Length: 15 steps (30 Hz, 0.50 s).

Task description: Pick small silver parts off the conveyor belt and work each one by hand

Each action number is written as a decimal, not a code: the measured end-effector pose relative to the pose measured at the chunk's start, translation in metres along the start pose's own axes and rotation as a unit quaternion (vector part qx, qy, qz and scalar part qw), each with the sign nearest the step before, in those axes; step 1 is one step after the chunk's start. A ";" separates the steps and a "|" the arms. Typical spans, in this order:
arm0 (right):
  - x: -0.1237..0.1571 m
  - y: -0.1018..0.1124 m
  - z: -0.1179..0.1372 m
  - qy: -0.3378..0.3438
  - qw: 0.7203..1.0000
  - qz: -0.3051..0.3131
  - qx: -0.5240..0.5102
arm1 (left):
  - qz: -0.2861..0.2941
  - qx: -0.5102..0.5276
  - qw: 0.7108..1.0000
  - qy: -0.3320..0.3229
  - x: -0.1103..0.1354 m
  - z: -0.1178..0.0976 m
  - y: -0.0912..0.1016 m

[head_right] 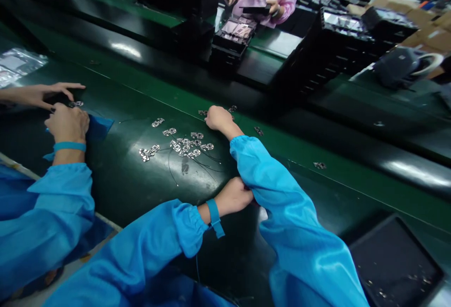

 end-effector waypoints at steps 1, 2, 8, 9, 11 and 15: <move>0.002 0.007 0.000 0.005 1.000 -0.005 -0.005 | -0.002 0.027 1.000 -0.001 -0.001 -0.001 0.000; 0.006 0.016 -0.002 0.010 1.000 -0.016 -0.015 | -0.006 0.060 0.998 0.001 -0.001 -0.002 -0.001; 0.095 0.083 -0.030 0.071 0.981 -0.102 -0.146 | -0.023 0.219 0.973 0.064 0.003 -0.009 -0.003; 0.116 0.085 -0.036 0.075 0.981 -0.097 -0.151 | -0.018 0.242 0.968 0.068 0.005 -0.012 -0.003; 0.157 0.082 -0.044 0.094 0.984 -0.075 -0.132 | -0.014 0.299 0.951 0.081 0.007 -0.016 -0.003; 0.218 0.060 -0.056 0.138 0.988 -0.013 -0.066 | -0.049 0.376 0.922 0.076 0.006 -0.021 0.008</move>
Point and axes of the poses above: each hand's wrist, its own x-axis away from the middle knuckle, its own y-axis out of the back of the hand, z = x × y, the point moved 9 cm from there along -x, towards the middle knuckle, and after that the axes turned 5 degrees about x, right-handed, at the moved point
